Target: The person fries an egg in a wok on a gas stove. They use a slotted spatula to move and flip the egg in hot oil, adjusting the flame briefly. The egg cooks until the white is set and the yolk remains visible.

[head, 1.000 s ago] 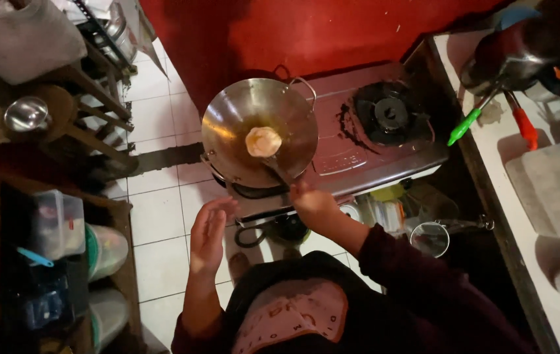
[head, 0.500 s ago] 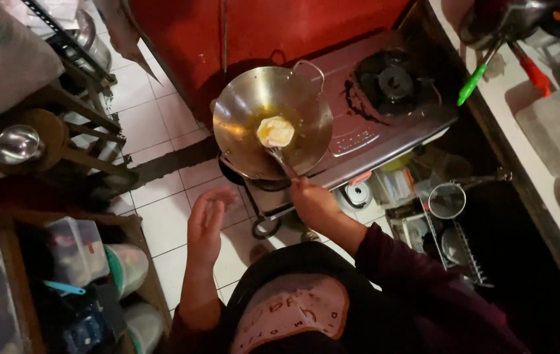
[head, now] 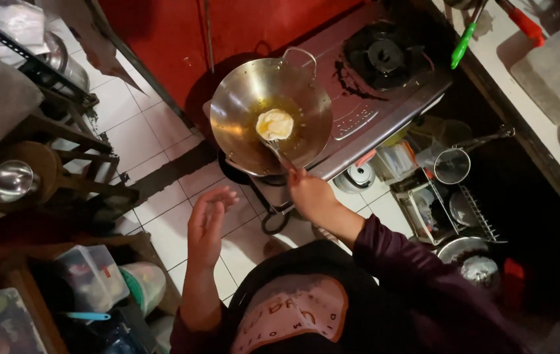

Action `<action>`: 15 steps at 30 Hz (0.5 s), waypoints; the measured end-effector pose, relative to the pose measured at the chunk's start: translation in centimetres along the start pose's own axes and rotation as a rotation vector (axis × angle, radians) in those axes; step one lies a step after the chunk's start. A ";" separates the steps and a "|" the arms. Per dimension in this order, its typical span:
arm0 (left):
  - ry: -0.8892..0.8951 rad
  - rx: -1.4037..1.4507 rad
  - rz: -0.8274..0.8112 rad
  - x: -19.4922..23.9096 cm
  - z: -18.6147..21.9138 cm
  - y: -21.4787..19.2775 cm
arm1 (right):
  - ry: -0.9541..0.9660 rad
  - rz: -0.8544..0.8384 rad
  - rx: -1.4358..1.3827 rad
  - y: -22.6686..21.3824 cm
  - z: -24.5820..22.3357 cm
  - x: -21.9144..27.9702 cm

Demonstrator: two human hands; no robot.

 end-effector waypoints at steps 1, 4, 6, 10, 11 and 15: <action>-0.002 0.002 -0.007 0.0 -0.1 -0.2 | 0.007 -0.003 0.001 1.4 -0.1 0.2; 0.012 -0.004 -0.035 -0.2 -0.4 -0.6 | 0.018 -0.065 -0.044 5.0 -0.3 0.3; 0.014 0.008 -0.028 -0.1 -0.8 -0.8 | 0.010 -0.090 -0.048 6.2 -0.5 0.2; 0.034 0.008 -0.029 -0.2 -0.6 -1.1 | 0.030 -0.135 -0.061 4.4 -0.8 0.0; 0.020 0.015 -0.026 -0.2 -0.7 -1.1 | 0.031 -0.192 -0.088 4.3 -0.9 0.0; 0.015 0.023 -0.031 0.0 -0.7 -1.1 | 0.007 -0.257 -0.112 3.9 -0.8 -0.3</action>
Point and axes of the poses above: each hand's wrist, its own x-axis away from the middle knuckle, its own y-axis out of the palm, z = x × y, the point moved 4 cm from there along -x, towards the middle knuckle, and after that the axes turned 11 degrees about y, right-handed, at the moved point
